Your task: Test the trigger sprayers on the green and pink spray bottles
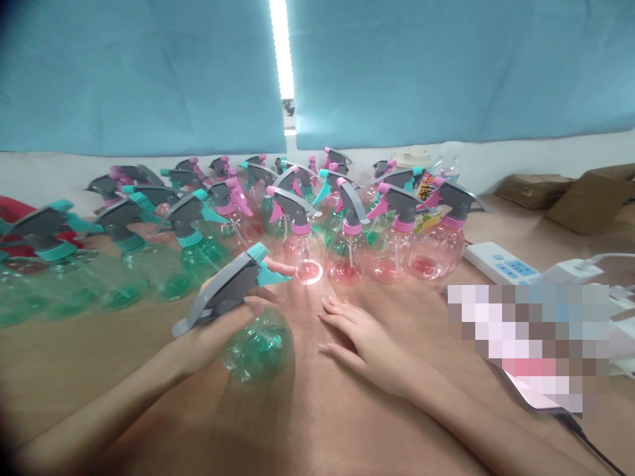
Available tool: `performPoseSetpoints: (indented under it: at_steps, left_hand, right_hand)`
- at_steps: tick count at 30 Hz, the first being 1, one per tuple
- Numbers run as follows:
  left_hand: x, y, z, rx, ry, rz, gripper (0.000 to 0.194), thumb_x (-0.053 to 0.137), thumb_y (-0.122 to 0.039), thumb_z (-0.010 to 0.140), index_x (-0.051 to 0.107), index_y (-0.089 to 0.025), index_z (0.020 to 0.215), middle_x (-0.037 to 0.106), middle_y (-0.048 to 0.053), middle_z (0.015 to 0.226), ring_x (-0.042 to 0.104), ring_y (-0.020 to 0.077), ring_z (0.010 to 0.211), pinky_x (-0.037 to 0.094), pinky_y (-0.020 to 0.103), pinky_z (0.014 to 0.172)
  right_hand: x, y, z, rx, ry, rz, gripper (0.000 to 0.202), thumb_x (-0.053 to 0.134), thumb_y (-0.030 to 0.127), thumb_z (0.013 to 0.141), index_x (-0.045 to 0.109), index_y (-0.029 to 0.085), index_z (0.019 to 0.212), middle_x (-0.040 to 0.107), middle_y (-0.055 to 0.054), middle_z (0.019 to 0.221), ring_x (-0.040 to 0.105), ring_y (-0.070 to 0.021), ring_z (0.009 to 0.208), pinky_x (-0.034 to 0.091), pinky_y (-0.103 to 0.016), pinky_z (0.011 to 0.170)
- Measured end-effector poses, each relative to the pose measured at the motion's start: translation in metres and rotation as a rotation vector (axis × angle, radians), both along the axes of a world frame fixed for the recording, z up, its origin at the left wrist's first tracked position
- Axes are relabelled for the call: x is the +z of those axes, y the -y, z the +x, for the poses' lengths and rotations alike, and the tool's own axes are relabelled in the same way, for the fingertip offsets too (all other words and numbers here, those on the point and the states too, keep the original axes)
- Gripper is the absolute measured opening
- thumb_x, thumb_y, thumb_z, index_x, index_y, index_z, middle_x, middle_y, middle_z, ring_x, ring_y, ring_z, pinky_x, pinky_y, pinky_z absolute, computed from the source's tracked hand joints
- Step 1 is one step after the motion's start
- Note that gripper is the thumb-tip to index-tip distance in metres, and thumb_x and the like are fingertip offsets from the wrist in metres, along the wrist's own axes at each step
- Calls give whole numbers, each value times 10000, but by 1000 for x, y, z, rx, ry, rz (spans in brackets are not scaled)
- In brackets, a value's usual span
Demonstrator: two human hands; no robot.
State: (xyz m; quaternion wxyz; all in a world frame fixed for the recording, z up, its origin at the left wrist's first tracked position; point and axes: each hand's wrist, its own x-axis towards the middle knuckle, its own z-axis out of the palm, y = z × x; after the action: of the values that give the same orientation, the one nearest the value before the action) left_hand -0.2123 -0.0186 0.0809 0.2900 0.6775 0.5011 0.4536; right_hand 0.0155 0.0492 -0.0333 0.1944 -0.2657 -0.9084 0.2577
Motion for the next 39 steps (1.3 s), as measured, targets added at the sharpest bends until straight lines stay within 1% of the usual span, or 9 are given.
performPoseSetpoints:
  at_steps: [5, 9, 15, 19, 25, 27, 31, 36, 39]
  left_hand:
    - [1, 0, 1, -5, 21, -2, 414, 484, -75, 695, 618, -192, 1069, 631, 50, 1147, 618, 214, 967, 496, 281, 726]
    - [3, 0, 2, -14, 14, 4, 410, 481, -71, 684, 619, -188, 1052, 637, 50, 1129, 612, 213, 964, 490, 299, 768]
    - [3, 1, 3, -13, 43, -21, 400, 485, -89, 693, 613, -193, 1057, 625, 52, 1112, 599, 183, 838, 477, 291, 704]
    - [3, 1, 2, -2, 21, -28, 388, 487, -102, 690, 614, -193, 1045, 618, 43, 1026, 577, 170, 764, 456, 280, 643]
    - [2, 0, 3, -6, 20, 13, 382, 478, -79, 679, 616, -192, 1016, 608, 44, 1012, 586, 190, 852, 458, 282, 674]
    - [1, 0, 3, -6, 27, 18, 377, 485, -86, 681, 620, -187, 1018, 608, 45, 1001, 585, 184, 820, 460, 288, 678]
    - [0, 2, 1, 30, 18, -27, 370, 506, -127, 697, 633, -203, 1035, 626, 32, 943, 546, 150, 677, 464, 296, 661]
    - [0, 6, -1, 88, 26, -120, 256, 553, -245, 716, 664, -221, 946, 646, 26, 801, 605, 216, 771, 488, 326, 683]
    - [2, 8, -1, 110, 27, -138, 178, 573, -292, 709, 650, -204, 843, 626, 27, 744, 608, 225, 752, 496, 339, 673]
  right_hand:
    - [0, 0, 0, 7, 17, 14, 508, 513, 482, 937, 518, 213, 1368, 444, -97, 1480, 385, -277, 1379, 337, -508, 1131]
    - [0, 0, 0, 6, 25, 18, 507, 512, 481, 939, 517, 209, 1368, 441, -96, 1483, 384, -272, 1380, 339, -497, 1133]
    - [-1, 0, 0, 2, -2, 11, 495, 530, 467, 934, 513, 239, 1372, 447, -85, 1480, 391, -280, 1375, 346, -511, 1124]
    - [-2, -1, 0, 11, -4, 8, 498, 532, 465, 932, 511, 240, 1376, 444, -85, 1481, 389, -281, 1376, 341, -513, 1127]
    - [-2, -1, 0, 6, -13, 12, 490, 535, 459, 932, 510, 253, 1376, 453, -81, 1475, 398, -286, 1371, 347, -524, 1120]
    - [-3, -1, 1, 11, -3, 24, 496, 528, 459, 936, 500, 247, 1384, 447, -84, 1480, 392, -281, 1375, 348, -519, 1120]
    - [-4, -2, 1, 28, 27, 48, 503, 507, 461, 947, 492, 221, 1389, 437, -90, 1487, 376, -267, 1386, 335, -497, 1135]
    - [-3, -2, 1, 24, 6, 25, 498, 519, 461, 940, 501, 235, 1383, 445, -81, 1483, 383, -269, 1381, 342, -488, 1132]
    - [-2, -1, 1, 19, -13, 16, 497, 532, 461, 932, 506, 249, 1381, 457, -80, 1475, 394, -277, 1374, 350, -492, 1126]
